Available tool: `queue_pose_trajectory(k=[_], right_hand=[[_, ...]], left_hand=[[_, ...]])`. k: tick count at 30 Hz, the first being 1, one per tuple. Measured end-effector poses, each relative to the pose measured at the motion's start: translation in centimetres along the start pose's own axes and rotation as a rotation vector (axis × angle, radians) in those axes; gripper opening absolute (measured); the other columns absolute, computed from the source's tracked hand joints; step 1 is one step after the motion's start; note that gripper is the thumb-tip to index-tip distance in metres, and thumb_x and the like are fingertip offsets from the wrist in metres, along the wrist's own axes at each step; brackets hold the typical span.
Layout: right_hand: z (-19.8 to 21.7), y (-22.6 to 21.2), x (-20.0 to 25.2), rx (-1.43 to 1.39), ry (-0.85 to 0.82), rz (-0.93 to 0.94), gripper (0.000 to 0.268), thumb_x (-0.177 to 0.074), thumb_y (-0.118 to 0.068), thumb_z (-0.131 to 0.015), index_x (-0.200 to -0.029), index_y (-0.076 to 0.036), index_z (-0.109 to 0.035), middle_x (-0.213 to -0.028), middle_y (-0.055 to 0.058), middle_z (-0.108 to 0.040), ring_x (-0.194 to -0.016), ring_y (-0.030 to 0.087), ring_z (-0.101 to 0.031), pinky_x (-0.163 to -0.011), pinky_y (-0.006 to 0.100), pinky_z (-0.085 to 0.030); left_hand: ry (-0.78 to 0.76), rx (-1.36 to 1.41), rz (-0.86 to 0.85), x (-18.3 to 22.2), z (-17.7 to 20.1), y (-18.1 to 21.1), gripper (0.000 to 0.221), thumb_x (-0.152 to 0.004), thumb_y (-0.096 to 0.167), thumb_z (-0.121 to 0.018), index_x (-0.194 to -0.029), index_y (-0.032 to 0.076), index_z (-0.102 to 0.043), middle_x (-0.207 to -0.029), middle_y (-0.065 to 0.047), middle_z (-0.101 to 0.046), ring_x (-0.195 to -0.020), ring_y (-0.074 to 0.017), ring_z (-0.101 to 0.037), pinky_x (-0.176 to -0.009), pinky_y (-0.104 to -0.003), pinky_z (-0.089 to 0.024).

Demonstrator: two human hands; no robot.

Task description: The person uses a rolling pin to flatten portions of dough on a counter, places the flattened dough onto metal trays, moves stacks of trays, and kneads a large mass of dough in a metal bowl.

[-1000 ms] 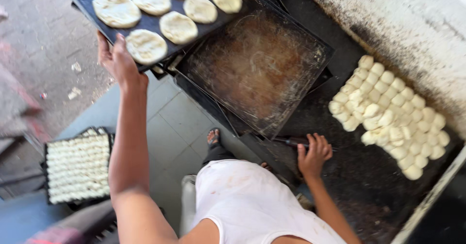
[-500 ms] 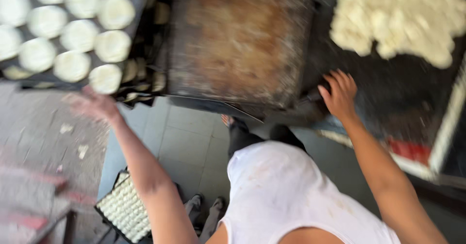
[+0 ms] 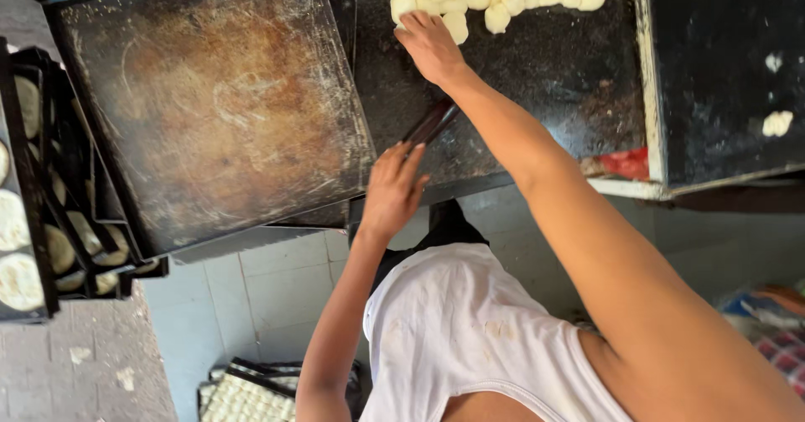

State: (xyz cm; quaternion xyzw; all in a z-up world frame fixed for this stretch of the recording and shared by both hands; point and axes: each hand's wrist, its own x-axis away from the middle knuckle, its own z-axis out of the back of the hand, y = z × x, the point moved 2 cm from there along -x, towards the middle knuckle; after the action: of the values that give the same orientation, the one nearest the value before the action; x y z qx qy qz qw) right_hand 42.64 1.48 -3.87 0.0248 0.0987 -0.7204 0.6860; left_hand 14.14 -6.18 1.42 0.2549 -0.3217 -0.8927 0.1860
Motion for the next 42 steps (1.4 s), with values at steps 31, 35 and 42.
queue_pose_trajectory(k=[31, 35, 42], right_hand=[[3.1, 6.6, 20.6, -0.636, -0.071, 0.231, 0.1, -0.1, -0.065, -0.058, -0.16, 0.006, -0.021, -0.162, 0.026, -0.035, -0.151, 0.039, -0.034, -0.129, 0.049, -0.023], [3.5, 4.1, 23.0, -0.185, -0.087, 0.259, 0.101, -0.097, -0.071, -0.047, -0.157, 0.009, -0.028, -0.161, 0.031, -0.033, -0.152, 0.045, -0.031, -0.126, 0.054, -0.026], [6.9, 4.5, 16.1, -0.325, -0.122, -0.127, 0.042, -0.104, -0.048, -0.058, -0.121, -0.01, -0.067, -0.124, 0.014, -0.07, -0.109, 0.032, -0.068, -0.092, 0.044, -0.055]], left_hand=[[0.013, -0.712, 0.565, -2.4, -13.1, 0.6, 0.069, -0.103, 0.024, -0.066, -0.162, 0.01, -0.033, -0.133, -0.017, -0.056, -0.113, -0.0352, -0.056, -0.082, -0.052, -0.049], [0.066, -0.725, 0.519, -2.6, -12.9, 0.4, 0.069, -0.102, 0.033, -0.07, -0.158, 0.007, -0.04, -0.126, -0.017, -0.059, -0.108, -0.0354, -0.058, -0.079, -0.05, -0.053], [0.014, -0.48, 0.247, -9.2, -11.5, -2.0, 0.055, -0.094, 0.05, -0.079, -0.119, 0.005, -0.061, -0.109, -0.012, -0.065, -0.097, -0.0327, -0.068, -0.073, -0.044, -0.058]])
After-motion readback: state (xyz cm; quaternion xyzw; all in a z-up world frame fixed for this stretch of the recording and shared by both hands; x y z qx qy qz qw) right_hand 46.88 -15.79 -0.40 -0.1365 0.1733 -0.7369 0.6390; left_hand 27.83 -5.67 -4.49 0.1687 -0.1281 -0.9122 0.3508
